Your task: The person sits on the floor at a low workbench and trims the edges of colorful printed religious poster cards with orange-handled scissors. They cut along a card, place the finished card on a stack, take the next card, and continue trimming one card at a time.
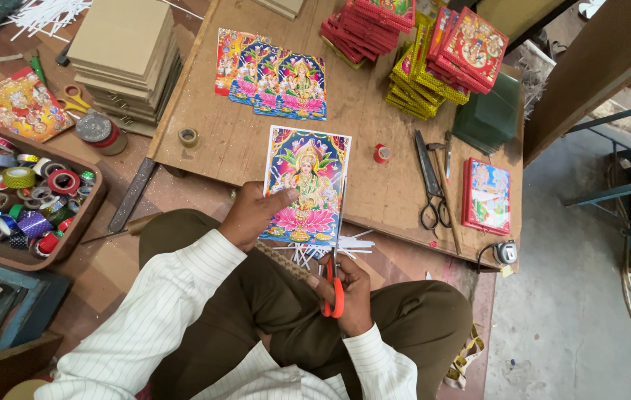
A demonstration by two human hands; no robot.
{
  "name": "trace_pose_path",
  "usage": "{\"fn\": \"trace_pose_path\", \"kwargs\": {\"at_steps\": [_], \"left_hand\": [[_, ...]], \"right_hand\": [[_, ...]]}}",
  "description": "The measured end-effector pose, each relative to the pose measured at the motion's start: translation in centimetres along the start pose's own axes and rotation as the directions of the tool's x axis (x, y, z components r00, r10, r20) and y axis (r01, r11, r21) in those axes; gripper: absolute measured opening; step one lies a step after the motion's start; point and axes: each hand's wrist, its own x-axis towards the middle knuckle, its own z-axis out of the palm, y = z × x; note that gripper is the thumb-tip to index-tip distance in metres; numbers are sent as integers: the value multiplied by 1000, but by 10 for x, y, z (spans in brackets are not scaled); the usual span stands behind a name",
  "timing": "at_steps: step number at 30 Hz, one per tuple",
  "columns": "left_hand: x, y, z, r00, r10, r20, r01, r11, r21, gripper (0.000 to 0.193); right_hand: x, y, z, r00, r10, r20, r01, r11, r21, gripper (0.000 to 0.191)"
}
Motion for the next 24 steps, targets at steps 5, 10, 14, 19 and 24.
{"fn": "trace_pose_path", "kwargs": {"at_steps": [5, 10, 14, 19, 24], "left_hand": [[2, -3, -1, 1000, 5, 11, -5, 1000, -1, 19], [4, -2, -3, 1000, 8, -7, -8, 998, 56, 21], [1, -1, -1, 1000, -31, 2, 31, 997, 65, 22], [-7, 0, 6, 999, -17, 38, 14, 996, 90, 24], [-8, 6, 7, 998, -31, 53, 27, 998, 65, 24]], "right_hand": [[1, 6, 2, 998, 11, -57, -13, 999, -47, 34], [2, 6, -2, 1000, 3, 1, -3, 1000, -19, 36], [4, -1, -5, 996, -53, 71, 52, 999, 12, 40], [13, -11, 0, 996, -85, 39, 84, 996, 20, 45], [15, -16, 4, 994, -105, 30, 105, 994, 1, 43]]}}
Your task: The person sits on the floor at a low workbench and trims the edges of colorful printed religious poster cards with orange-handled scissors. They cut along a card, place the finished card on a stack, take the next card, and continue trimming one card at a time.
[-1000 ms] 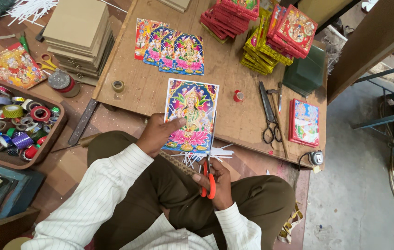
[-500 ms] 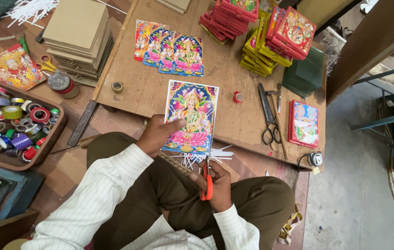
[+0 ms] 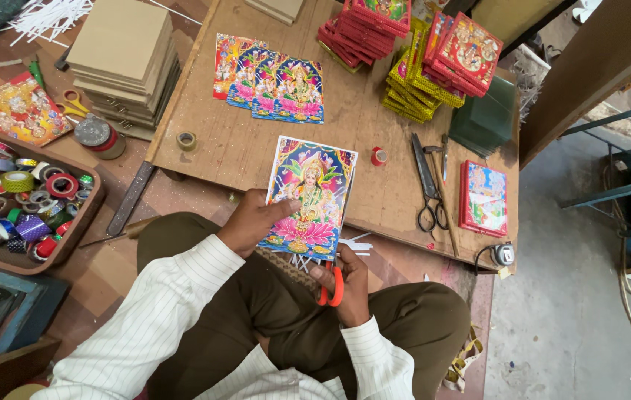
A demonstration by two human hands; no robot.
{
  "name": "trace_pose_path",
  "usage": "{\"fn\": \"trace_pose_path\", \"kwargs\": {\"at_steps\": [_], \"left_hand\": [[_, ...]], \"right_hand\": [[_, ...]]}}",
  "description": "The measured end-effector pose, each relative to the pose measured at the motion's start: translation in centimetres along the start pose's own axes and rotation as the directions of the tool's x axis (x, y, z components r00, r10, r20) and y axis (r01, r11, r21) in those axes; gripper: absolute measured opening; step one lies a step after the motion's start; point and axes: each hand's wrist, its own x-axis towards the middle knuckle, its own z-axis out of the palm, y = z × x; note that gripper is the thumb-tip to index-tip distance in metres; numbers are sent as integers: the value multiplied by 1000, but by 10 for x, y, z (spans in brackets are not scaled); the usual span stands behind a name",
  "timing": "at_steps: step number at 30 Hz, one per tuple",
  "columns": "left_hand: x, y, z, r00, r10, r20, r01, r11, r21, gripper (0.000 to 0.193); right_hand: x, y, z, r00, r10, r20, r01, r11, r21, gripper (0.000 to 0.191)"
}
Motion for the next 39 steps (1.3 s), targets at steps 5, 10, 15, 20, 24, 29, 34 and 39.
{"fn": "trace_pose_path", "kwargs": {"at_steps": [5, 10, 15, 20, 24, 29, 34, 39], "left_hand": [[0, 1, 1, 1000, -10, 8, 10, 1000, -22, 23], [4, -3, -2, 1000, 1, 7, -1, 1000, 23, 23], [7, -7, -5, 999, -40, 8, 40, 999, 23, 25], [7, -7, -5, 998, -44, 45, 41, 998, 50, 28], [3, -5, -3, 995, -50, 90, 47, 998, 32, 31], [3, -1, -3, 994, -55, 90, 53, 998, 24, 31], [5, -2, -3, 993, -70, 93, 68, 997, 24, 31], [10, -6, -5, 989, -83, 124, 82, 997, 9, 30]], "right_hand": [[0, 5, 4, 998, -4, -62, 3, 1000, -23, 38], [0, 14, 2, 995, 23, -102, -28, 998, -50, 37], [1, 25, -1, 996, -38, -79, 37, 999, -12, 40], [2, 21, -5, 999, -48, -25, 50, 995, 89, 44], [5, 12, -5, 999, -23, -44, 27, 994, 106, 44], [7, 8, 2, 996, -61, -73, 65, 996, 58, 40], [6, 7, 7, 992, -15, -127, 14, 1000, -7, 41], [7, 10, 8, 987, -10, -159, 6, 1000, -26, 39]]}}
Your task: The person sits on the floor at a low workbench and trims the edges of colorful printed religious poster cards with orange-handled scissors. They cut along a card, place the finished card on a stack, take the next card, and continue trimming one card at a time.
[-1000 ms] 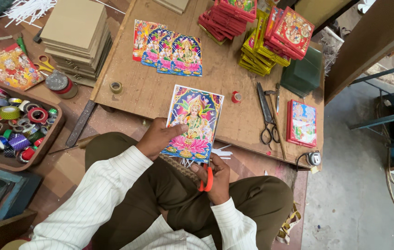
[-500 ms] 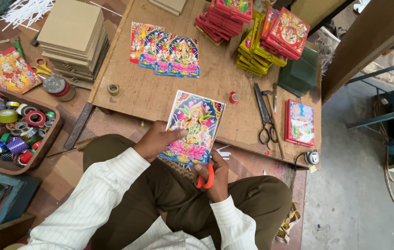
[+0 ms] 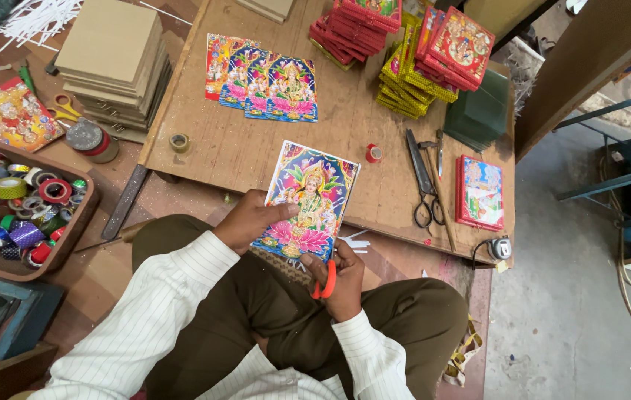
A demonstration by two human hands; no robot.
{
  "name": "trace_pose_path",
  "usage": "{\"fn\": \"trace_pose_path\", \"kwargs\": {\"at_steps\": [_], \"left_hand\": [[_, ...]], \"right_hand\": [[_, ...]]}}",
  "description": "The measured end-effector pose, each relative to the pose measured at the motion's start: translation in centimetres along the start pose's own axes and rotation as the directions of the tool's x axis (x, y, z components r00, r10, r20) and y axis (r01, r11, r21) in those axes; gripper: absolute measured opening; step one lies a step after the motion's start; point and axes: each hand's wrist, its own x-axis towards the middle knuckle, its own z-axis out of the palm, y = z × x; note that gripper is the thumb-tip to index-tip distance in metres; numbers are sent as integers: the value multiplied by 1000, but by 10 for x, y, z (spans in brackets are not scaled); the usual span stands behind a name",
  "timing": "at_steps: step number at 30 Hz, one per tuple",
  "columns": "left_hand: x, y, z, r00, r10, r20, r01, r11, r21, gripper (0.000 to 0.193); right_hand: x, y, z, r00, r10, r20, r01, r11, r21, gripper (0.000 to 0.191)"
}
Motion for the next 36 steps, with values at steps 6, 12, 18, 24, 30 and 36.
{"fn": "trace_pose_path", "kwargs": {"at_steps": [6, 12, 18, 24, 30, 36], "left_hand": [[4, -2, -7, 1000, -17, 4, 17, 999, 50, 33], [-2, 1, -21, 993, -74, 87, 53, 972, 228, 34], [1, 11, -30, 951, -253, 180, 145, 875, 461, 37], [10, 15, -50, 985, -79, 152, 28, 950, 311, 33], [-10, -5, -26, 968, 252, 17, -215, 857, -469, 41], [-1, -45, 45, 952, 305, -39, -296, 873, -387, 42]], "right_hand": [[6, 9, -12, 997, -28, 68, 18, 990, 140, 43], [37, -19, -45, 995, -96, -3, 96, 990, 107, 44], [59, -50, -58, 990, -30, 141, 13, 992, 122, 42], [54, -38, -47, 993, -114, -20, 116, 986, 118, 43], [66, -34, -29, 928, -185, -324, 295, 895, 335, 43], [60, -23, 12, 895, -155, -419, 347, 832, 433, 40]]}}
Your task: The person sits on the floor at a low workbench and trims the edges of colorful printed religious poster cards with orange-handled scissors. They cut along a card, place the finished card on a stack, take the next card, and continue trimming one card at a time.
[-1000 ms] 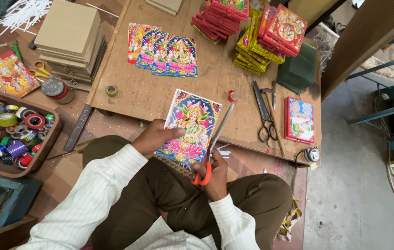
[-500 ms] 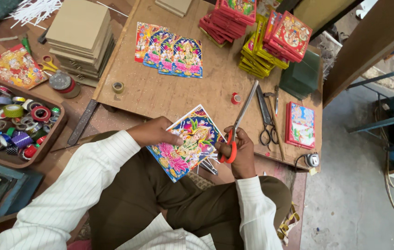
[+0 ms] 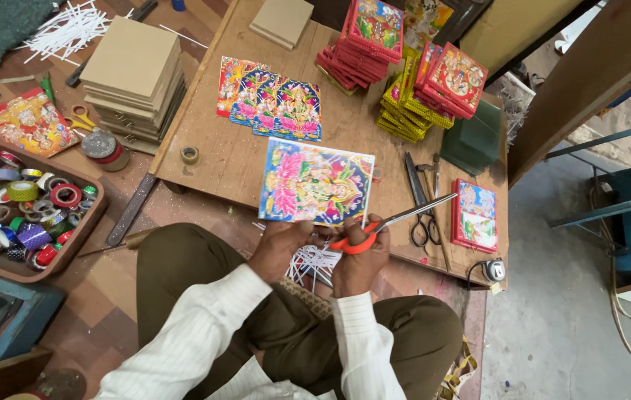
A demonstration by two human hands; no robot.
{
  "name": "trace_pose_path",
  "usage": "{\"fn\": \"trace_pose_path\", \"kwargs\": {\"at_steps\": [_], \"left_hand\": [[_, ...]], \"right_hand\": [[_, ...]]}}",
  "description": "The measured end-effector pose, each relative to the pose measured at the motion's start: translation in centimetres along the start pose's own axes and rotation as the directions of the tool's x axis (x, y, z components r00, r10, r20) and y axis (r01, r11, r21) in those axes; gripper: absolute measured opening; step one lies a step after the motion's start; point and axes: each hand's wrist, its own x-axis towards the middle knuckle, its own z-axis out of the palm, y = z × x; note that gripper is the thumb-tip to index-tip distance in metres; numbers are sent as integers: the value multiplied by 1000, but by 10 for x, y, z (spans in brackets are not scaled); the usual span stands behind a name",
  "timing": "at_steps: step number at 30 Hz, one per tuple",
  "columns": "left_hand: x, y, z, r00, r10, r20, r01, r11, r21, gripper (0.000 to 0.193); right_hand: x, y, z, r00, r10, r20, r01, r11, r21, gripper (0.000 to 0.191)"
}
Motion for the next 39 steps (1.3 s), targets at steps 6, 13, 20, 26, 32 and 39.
{"fn": "trace_pose_path", "kwargs": {"at_steps": [6, 13, 20, 26, 32, 39], "left_hand": [[15, -7, 5, 950, 16, -311, 29, 990, 137, 33], [20, 22, 2, 931, 114, -346, -57, 984, 171, 31], [21, 45, 6, 916, 144, -374, -67, 975, 211, 40], [18, 47, 13, 927, 131, -352, -53, 973, 223, 43], [14, 48, 17, 925, 138, -353, -43, 963, 266, 44], [15, 43, 13, 924, 117, -365, -24, 968, 249, 42]], "right_hand": [[-21, 3, 7, 999, 42, 3, -42, 996, -75, 39], [-33, -8, -29, 933, 200, 300, -95, 939, -330, 42], [-66, -18, -63, 697, 507, 507, -252, 835, -489, 50], [-67, -21, -56, 730, 527, 435, -264, 805, -531, 47], [-65, -22, -49, 752, 515, 411, -280, 814, -509, 40], [-66, -20, -49, 758, 527, 385, -286, 799, -529, 39]]}}
